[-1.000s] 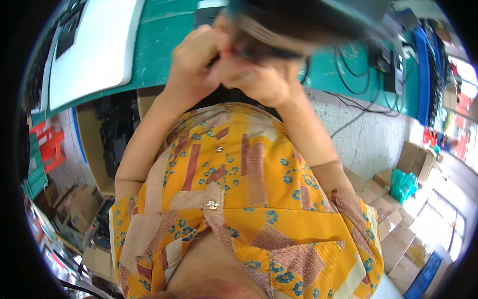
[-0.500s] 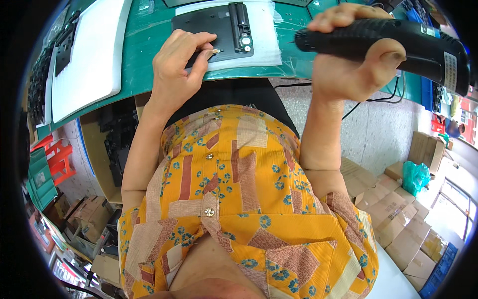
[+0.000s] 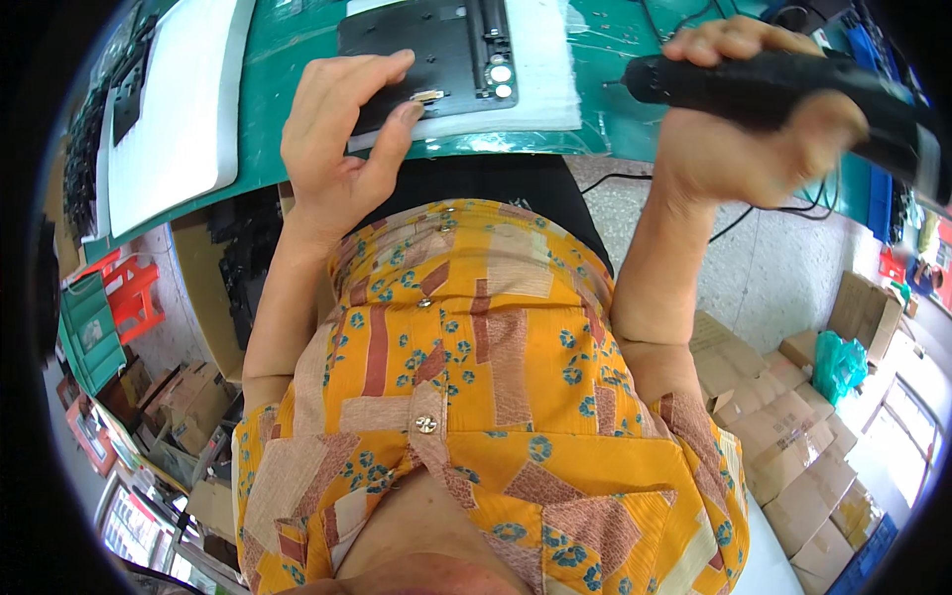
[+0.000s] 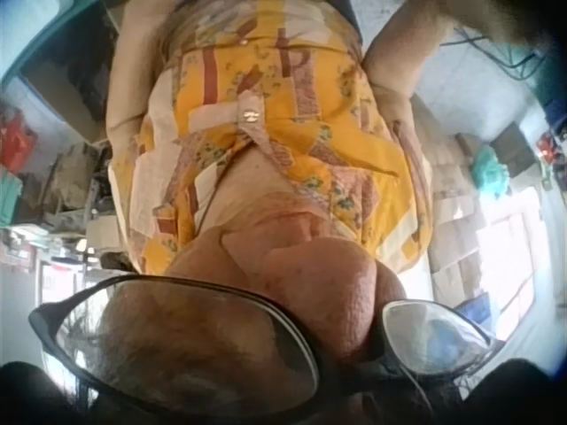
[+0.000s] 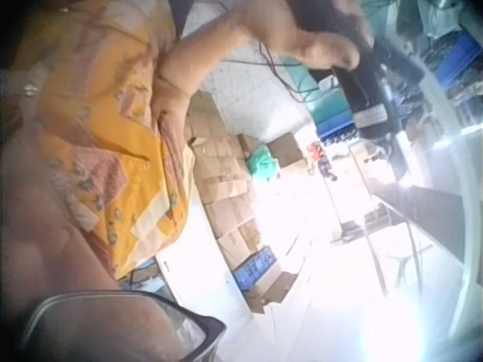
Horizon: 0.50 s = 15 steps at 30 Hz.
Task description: Drilling and assembling plastic electronic components at a workshop workbench.
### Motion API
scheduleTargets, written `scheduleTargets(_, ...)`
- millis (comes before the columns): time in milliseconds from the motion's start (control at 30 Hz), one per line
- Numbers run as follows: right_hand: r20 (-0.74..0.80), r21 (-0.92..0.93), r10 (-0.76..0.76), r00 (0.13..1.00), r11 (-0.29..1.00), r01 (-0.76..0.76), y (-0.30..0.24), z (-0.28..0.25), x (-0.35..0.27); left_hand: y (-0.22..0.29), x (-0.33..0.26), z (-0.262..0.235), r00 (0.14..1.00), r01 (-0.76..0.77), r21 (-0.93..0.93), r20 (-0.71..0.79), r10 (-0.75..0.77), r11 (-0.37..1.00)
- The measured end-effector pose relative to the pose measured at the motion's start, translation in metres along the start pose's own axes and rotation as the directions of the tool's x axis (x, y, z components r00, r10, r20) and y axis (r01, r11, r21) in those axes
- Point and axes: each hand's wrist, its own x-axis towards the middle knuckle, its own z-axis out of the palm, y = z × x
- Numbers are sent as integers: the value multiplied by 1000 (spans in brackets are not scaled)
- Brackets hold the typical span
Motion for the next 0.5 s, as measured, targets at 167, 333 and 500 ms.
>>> scheduleTargets(167,61,207,159,985,964,-169,-22,45,-15,22,-19,4,999,-33,-100,-41,29,994)
scheduleTargets(333,156,254,196,968,939,-231,-22,86,-29,59,-36,13,933,346,-374,40,-358,861)
scheduleTargets(500,228,243,194,954,937,-249,-25,105,-37,61,-41,13,906,397,-502,77,-417,768)
